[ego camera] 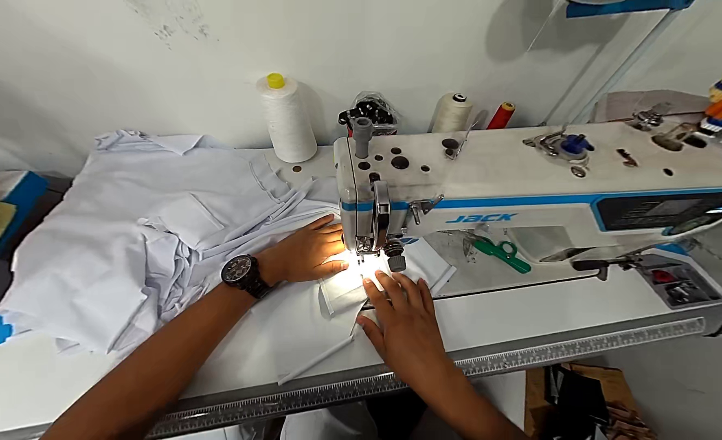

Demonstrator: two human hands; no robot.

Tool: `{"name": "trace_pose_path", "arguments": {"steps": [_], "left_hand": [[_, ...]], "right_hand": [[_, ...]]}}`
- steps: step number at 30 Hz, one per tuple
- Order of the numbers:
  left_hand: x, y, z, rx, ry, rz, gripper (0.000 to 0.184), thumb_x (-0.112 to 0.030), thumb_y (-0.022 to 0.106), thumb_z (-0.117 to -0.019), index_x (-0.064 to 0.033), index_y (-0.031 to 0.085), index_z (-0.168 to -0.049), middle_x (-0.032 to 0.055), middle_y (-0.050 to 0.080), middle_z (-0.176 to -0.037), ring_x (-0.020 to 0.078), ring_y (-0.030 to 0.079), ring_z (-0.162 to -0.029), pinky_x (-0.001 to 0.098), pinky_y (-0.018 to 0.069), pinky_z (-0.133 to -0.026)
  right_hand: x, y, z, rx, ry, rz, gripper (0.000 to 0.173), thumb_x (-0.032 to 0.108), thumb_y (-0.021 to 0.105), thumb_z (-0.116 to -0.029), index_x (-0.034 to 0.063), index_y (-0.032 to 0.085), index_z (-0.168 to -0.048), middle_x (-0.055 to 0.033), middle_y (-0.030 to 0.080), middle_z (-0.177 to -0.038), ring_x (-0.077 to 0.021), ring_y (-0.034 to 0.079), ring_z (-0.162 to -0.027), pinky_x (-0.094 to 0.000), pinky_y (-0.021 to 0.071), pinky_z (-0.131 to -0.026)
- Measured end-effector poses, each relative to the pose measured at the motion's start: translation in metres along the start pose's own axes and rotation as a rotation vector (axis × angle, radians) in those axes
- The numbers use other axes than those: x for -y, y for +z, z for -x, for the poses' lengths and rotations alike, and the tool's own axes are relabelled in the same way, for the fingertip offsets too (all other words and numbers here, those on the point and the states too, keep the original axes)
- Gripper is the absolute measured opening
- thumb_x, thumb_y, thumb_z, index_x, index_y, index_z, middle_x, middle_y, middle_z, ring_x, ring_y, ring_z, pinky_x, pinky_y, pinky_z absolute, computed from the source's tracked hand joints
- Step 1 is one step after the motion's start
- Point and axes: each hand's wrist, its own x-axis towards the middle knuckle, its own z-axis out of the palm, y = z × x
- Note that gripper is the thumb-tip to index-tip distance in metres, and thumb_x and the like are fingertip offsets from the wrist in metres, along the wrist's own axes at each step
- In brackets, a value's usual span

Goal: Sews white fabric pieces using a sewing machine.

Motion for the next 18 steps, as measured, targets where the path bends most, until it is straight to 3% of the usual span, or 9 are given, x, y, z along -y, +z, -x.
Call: {"name": "trace_pose_path", "arguments": {"steps": [3, 6, 8, 12, 14, 15, 16, 18], "left_hand": [[-0.018, 0.003, 0.012, 0.032, -0.129, -0.048, 0.064, -0.055, 0.029, -0.1048, -0.0132, 0.062, -0.140, 0.0051, 0.054, -0.152, 0.0231, 0.039, -0.149, 0.0595, 0.0214, -0.123], [-0.050, 0.010, 0.032, 0.022, -0.311, -0.085, 0.072, -0.060, 0.023, -0.1048, -0.0135, 0.049, -0.152, 0.0044, 0.043, -0.161, 0.0235, 0.031, -0.154, 0.0645, 0.0177, -0.122], [-0.069, 0.014, 0.038, 0.037, -0.410, -0.094, 0.075, -0.063, 0.019, -0.1045, -0.0159, 0.040, -0.158, 0.0021, 0.036, -0.165, 0.0210, 0.025, -0.156, 0.0658, 0.0138, -0.123], [-0.075, 0.011, 0.036, 0.055, -0.439, -0.069, 0.071, -0.058, 0.018, -0.1067, -0.0145, 0.036, -0.160, 0.0029, 0.032, -0.167, 0.0213, 0.022, -0.157, 0.0649, 0.0124, -0.123], [-0.071, 0.001, 0.036, 0.007, -0.388, -0.030, 0.062, -0.046, 0.028, -0.1082, -0.0087, 0.045, -0.155, 0.0073, 0.041, -0.162, 0.0241, 0.031, -0.154, 0.0577, 0.0201, -0.124], [-0.067, -0.006, 0.034, -0.061, -0.337, -0.024, 0.052, -0.037, 0.038, -0.1055, -0.0050, 0.056, -0.143, 0.0103, 0.053, -0.152, 0.0268, 0.044, -0.145, 0.0535, 0.0313, -0.120], [-0.061, -0.013, 0.031, -0.121, -0.262, -0.022, 0.042, -0.028, 0.046, -0.1002, -0.0033, 0.066, -0.128, 0.0120, 0.064, -0.136, 0.0290, 0.057, -0.132, 0.0514, 0.0436, -0.111], [-0.048, -0.023, 0.027, -0.118, -0.084, 0.058, 0.028, -0.024, 0.056, -0.0934, -0.0085, 0.073, -0.109, 0.0065, 0.071, -0.112, 0.0236, 0.066, -0.109, 0.0451, 0.0547, -0.091]], "right_hand": [[-0.031, -0.013, -0.007, 0.061, -0.179, -0.041, 0.055, 0.060, 0.046, -0.1019, 0.0278, 0.058, -0.146, 0.0027, 0.052, -0.153, -0.0260, 0.042, -0.146, -0.0621, 0.0310, -0.118], [-0.066, -0.028, -0.015, 0.146, -0.339, -0.118, 0.050, 0.055, 0.048, -0.1032, 0.0295, 0.058, -0.146, 0.0067, 0.048, -0.157, -0.0208, 0.038, -0.149, -0.0570, 0.0276, -0.122], [-0.079, -0.028, -0.020, 0.129, -0.395, -0.156, 0.046, 0.051, 0.049, -0.1038, 0.0289, 0.061, -0.142, 0.0076, 0.051, -0.154, -0.0193, 0.040, -0.147, -0.0546, 0.0294, -0.122], [-0.067, -0.029, -0.022, 0.024, -0.349, -0.139, 0.039, 0.047, 0.052, -0.1033, 0.0234, 0.072, -0.128, 0.0038, 0.059, -0.146, -0.0241, 0.047, -0.142, -0.0563, 0.0336, -0.119], [-0.042, -0.024, -0.018, -0.117, -0.304, -0.177, 0.032, 0.043, 0.059, -0.1002, 0.0181, 0.077, -0.106, -0.0011, 0.067, -0.129, -0.0249, 0.059, -0.125, -0.0499, 0.0479, -0.104], [-0.026, -0.021, -0.016, -0.166, -0.290, -0.229, 0.029, 0.041, 0.063, -0.0985, 0.0161, 0.077, -0.101, -0.0026, 0.068, -0.118, -0.0240, 0.062, -0.114, -0.0458, 0.0530, -0.094], [-0.011, -0.017, -0.012, -0.184, -0.278, -0.281, 0.027, 0.040, 0.067, -0.0958, 0.0149, 0.076, -0.100, -0.0034, 0.069, -0.111, -0.0227, 0.065, -0.104, -0.0424, 0.0562, -0.085], [0.013, -0.011, -0.005, -0.140, -0.243, -0.323, 0.029, 0.039, 0.072, -0.0909, 0.0132, 0.074, -0.104, -0.0044, 0.070, -0.102, -0.0219, 0.068, -0.093, -0.0396, 0.0598, -0.076]]}}
